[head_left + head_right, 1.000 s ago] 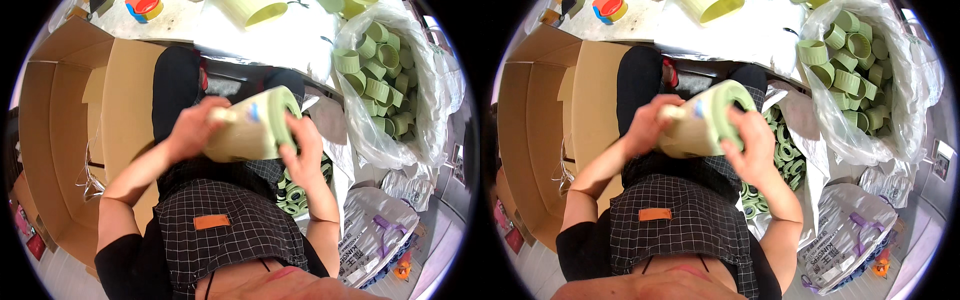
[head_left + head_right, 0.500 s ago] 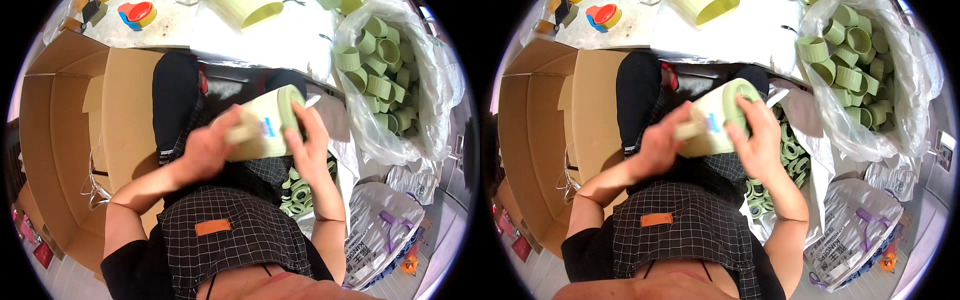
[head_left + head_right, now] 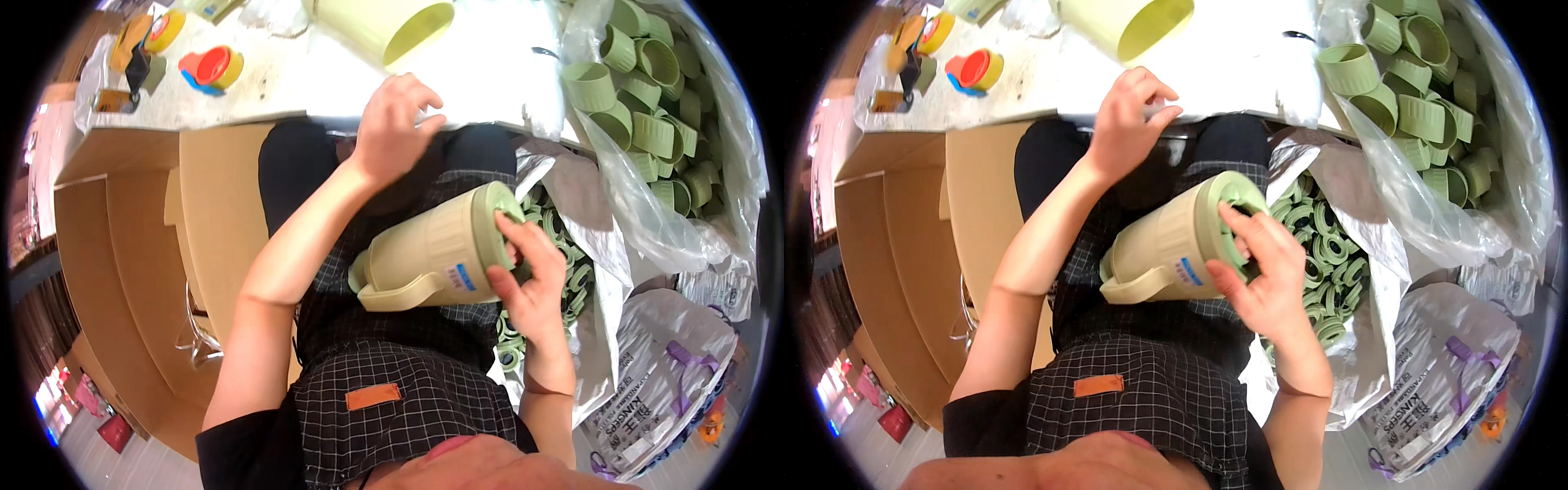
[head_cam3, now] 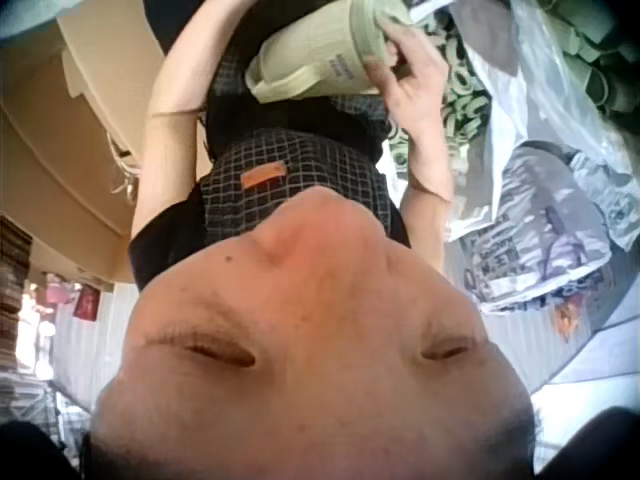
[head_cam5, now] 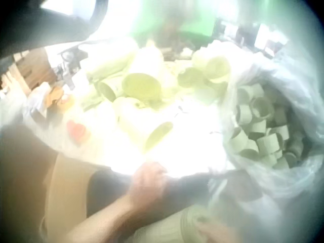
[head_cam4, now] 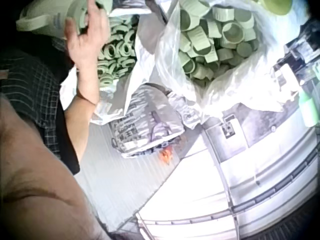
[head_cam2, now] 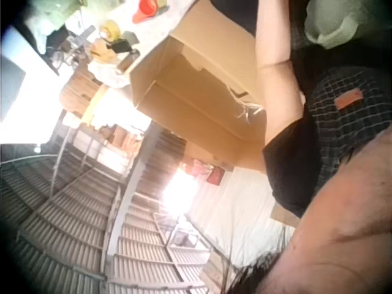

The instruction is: The person collects white rings by hand from the floor, gathers them into a bundle, and places them into a sack. They then take a yellow plastic container and fit a green component onto its base before placing the container into a cardboard box.

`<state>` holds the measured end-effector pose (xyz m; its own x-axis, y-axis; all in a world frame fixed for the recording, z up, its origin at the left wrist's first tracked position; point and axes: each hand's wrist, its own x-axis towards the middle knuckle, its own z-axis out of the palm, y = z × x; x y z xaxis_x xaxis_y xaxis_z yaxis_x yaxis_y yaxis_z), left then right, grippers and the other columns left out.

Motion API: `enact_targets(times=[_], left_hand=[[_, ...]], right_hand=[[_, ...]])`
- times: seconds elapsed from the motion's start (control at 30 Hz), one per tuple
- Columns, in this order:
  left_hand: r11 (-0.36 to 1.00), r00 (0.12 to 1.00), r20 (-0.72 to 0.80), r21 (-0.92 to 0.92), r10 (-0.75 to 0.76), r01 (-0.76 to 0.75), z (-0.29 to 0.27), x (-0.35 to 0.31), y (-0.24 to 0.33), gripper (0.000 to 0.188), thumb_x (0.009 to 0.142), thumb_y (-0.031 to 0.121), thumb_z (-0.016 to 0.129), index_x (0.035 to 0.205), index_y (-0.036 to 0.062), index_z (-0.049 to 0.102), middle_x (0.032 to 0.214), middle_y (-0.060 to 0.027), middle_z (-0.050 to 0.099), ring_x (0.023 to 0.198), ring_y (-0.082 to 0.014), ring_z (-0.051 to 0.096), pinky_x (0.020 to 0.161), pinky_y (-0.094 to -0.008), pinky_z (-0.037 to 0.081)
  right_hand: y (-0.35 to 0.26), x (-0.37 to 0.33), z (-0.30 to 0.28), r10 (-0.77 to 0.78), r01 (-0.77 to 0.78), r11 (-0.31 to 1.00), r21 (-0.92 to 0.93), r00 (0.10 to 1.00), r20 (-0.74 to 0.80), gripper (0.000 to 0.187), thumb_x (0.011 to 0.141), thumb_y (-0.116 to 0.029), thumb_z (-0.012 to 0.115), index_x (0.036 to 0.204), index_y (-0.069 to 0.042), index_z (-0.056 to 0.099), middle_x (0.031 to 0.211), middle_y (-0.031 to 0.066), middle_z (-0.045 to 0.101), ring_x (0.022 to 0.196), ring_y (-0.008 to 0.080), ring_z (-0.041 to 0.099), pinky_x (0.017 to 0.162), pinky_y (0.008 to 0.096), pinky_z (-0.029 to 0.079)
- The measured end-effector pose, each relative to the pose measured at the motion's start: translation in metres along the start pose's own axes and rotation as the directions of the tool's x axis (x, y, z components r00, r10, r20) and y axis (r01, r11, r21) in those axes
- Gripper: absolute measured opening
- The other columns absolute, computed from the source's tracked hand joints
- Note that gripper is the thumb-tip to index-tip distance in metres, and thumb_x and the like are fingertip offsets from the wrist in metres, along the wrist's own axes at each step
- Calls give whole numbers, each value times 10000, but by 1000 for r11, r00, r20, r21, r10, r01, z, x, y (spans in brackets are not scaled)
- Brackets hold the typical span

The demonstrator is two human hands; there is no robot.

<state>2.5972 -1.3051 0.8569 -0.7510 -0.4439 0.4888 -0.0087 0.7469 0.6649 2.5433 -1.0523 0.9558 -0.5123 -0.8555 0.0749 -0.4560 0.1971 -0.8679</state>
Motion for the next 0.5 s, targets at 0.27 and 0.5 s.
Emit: enact_targets(times=[0.27,0.5], left_hand=[[907,880,237,7,-412,422,25,3,-66,219,897,199,552,845,37,691,913,-188,661,876,-372,619,795,-394,482],[459,744,449,-592,-495,663,22,14,24,286,1036,201,452,1008,-31,616,938,-136,698,897,-205,669,855,-341,525]], right_hand=[[42,22,-20,235,-186,786,589,972,-6,225,887,-87,631,1082,21,664,751,8,581,626,69,520,611,208,431],[75,98,5,292,-261,905,337,955,-44,166,782,-60,762,883,2,645,708,-25,568,666,66,490,607,229,411]])
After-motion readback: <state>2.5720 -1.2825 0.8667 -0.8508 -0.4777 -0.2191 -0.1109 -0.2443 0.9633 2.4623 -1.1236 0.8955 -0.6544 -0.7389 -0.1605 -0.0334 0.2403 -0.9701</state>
